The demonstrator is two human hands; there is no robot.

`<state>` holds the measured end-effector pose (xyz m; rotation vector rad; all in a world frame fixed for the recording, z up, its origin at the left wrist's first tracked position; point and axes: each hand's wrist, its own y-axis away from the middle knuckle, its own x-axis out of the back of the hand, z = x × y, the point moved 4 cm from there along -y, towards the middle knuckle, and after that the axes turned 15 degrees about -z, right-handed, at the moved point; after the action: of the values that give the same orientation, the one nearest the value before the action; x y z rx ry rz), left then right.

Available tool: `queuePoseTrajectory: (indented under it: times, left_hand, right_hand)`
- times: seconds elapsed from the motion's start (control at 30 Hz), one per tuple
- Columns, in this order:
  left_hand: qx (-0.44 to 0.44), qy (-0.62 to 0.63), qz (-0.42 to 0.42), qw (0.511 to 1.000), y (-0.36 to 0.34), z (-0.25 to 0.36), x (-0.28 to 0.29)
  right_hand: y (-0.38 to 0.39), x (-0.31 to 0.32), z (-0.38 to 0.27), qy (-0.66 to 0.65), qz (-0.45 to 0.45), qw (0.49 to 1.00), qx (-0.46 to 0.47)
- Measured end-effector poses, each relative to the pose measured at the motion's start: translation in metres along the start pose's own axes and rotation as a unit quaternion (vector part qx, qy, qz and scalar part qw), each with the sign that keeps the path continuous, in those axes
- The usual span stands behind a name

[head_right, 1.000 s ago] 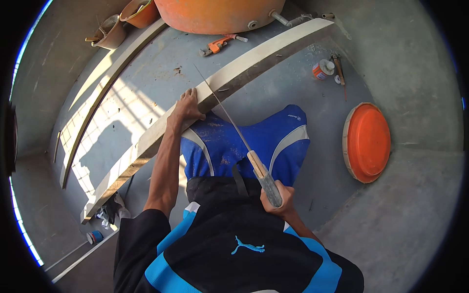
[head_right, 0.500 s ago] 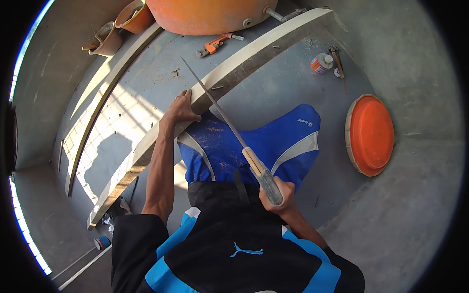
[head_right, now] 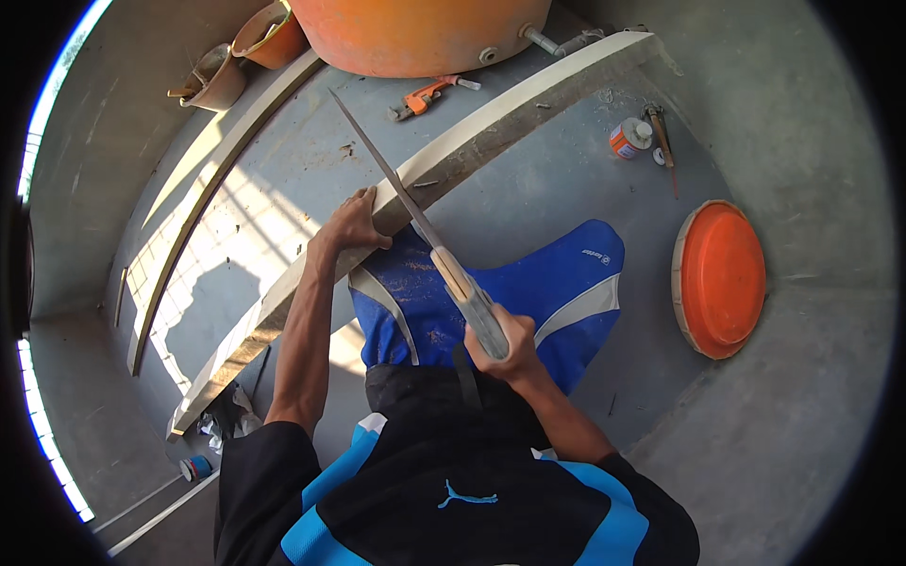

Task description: A person uses a hand saw to cut a wooden plank.

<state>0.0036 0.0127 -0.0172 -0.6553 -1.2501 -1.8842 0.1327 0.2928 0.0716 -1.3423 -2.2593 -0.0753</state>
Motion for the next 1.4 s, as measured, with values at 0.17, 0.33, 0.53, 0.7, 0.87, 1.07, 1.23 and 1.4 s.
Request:
queuePoseTrajectory:
  times: [0.17, 0.33, 0.53, 0.7, 0.87, 1.07, 1.23, 1.4]
  left_hand:
    - [0.013, 0.023, -0.106, 0.994, -0.003, 0.017, 0.016]
    - [-0.005, 0.016, -0.021, 1.000, -0.008, 0.014, 0.033]
    - [-0.009, 0.060, -0.068, 0.996, -0.014, 0.010, 0.015]
    - [-0.053, 0.047, -0.058, 0.996, -0.009, -0.011, 0.036]
    - [-0.052, 0.074, -0.089, 0.992, -0.005, 0.012, 0.030]
    - [-0.041, 0.161, -0.199, 0.966, 0.006, 0.007, 0.056]
    - [-0.067, 0.135, -0.158, 0.976, -0.003, 0.008, 0.049]
    - [-0.127, 0.044, 0.022, 0.991, -0.009, 0.013, 0.022]
  right_hand:
    - [-0.086, -0.023, 0.015, -0.070, 0.040, 0.996, -0.048]
    - [0.098, 0.031, -0.028, 0.080, 0.004, 0.996, -0.044]
    - [-0.098, -0.018, 0.022, -0.024, 0.084, 0.995, 0.053]
    - [0.006, -0.006, 0.005, 0.039, 0.034, 0.998, 0.027]
    - [0.057, 0.022, -0.022, 0.053, 0.036, 0.998, -0.006]
    - [-0.070, -0.012, 0.004, -0.015, 0.050, 0.998, 0.041]
    - [0.069, 0.023, -0.014, 0.139, 0.014, 0.990, 0.027]
    - [-0.081, -0.014, 0.027, -0.025, 0.071, 0.996, 0.043]
